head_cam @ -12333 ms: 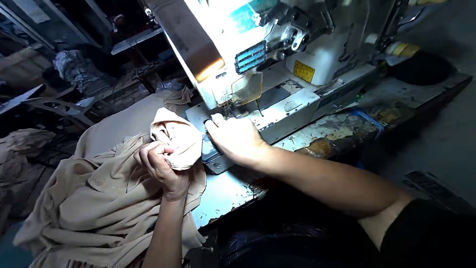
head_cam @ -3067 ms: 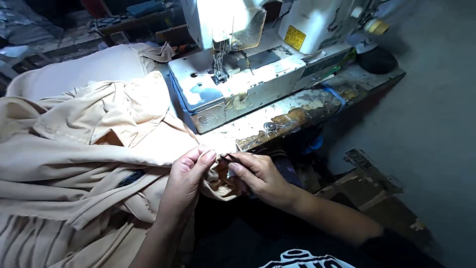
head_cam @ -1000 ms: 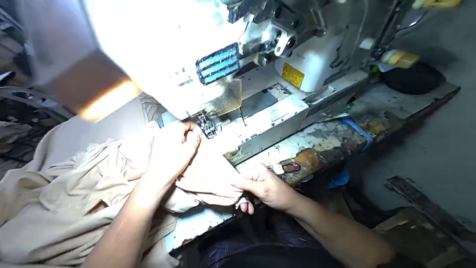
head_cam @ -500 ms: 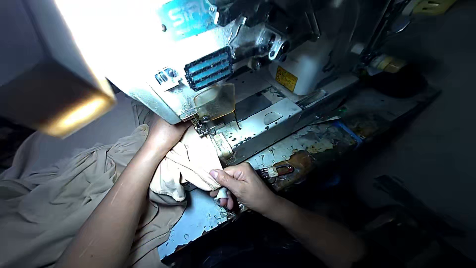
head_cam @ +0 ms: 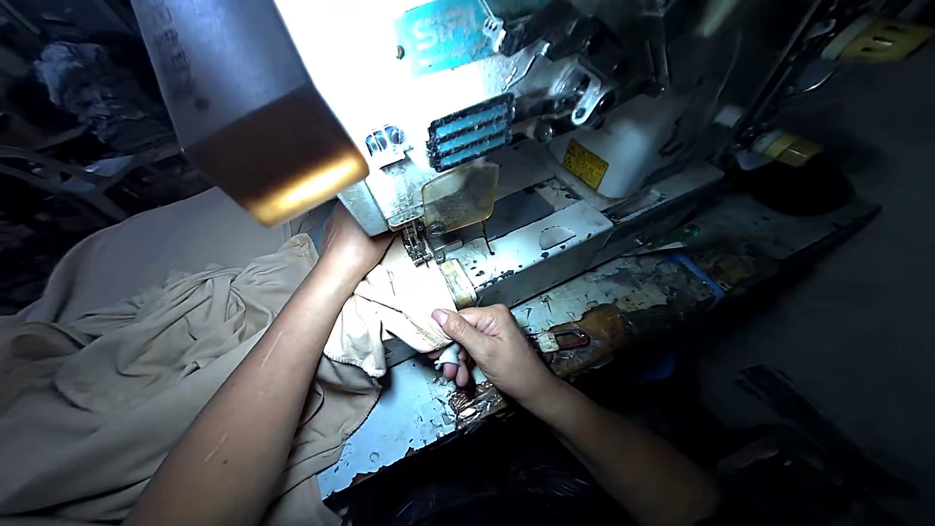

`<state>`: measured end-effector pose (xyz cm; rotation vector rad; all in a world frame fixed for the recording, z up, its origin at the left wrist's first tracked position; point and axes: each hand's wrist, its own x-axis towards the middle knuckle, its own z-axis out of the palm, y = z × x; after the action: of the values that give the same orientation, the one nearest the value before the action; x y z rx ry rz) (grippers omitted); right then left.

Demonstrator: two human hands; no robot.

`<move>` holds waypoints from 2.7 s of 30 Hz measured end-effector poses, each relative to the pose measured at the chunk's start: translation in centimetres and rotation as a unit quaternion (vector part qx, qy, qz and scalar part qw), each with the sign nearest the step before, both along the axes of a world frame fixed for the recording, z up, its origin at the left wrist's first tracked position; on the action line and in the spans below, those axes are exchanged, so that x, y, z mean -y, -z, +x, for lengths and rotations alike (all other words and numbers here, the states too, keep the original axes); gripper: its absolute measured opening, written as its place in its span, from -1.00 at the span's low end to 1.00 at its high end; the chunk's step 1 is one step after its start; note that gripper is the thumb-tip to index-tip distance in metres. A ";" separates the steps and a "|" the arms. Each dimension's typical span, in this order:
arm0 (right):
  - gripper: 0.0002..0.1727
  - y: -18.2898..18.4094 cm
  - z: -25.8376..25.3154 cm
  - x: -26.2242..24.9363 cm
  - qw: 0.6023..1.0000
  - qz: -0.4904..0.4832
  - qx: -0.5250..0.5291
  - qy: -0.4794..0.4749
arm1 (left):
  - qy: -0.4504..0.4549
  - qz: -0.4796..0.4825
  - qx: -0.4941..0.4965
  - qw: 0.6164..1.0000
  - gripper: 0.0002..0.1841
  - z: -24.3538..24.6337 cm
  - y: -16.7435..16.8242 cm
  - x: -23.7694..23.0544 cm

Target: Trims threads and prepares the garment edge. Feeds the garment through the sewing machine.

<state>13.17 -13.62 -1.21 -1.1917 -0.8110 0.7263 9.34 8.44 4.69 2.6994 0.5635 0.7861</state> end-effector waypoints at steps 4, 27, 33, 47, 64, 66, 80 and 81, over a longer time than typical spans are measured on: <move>-0.56 0.1 0.0 0.0 1.000 0.004 0.005 0.000 | -0.004 -0.021 -0.011 1.000 -0.33 0.3 0.4 -0.8; -0.58 0.0 -0.9 -0.3 1.000 -0.004 -0.025 -0.002 | 0.047 -0.041 -0.017 0.998 -0.42 0.1 -1.0 -0.5; -0.57 0.1 -0.7 -0.3 1.000 -0.004 -0.025 0.007 | 0.028 -0.051 -0.030 0.998 -0.46 0.3 -1.0 -0.3; -0.69 0.7 -0.8 1.4 0.993 -0.027 0.101 0.046 | 0.025 -0.053 -0.105 0.993 -0.69 -4.1 -3.8 3.3; -0.68 1.1 -0.9 1.8 0.992 0.003 0.105 0.064 | 0.018 0.011 -0.020 1.000 -0.71 -4.3 -0.3 4.4; -0.69 1.2 -1.0 1.9 0.993 0.005 0.107 0.053 | 0.023 0.014 -0.013 1.000 -0.71 -4.3 -0.3 4.2; -0.66 0.9 0.1 0.3 0.991 0.013 0.116 0.057 | 0.007 -0.009 0.013 1.000 -0.73 -3.4 -0.2 2.7; -0.67 0.9 0.2 0.7 0.989 0.018 0.132 0.064 | 0.003 -0.009 0.014 1.000 -0.73 -3.5 -0.2 2.9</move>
<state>13.36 -14.28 -2.06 -1.3114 -0.9522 0.4531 5.83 5.57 4.86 2.6673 0.5539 0.8129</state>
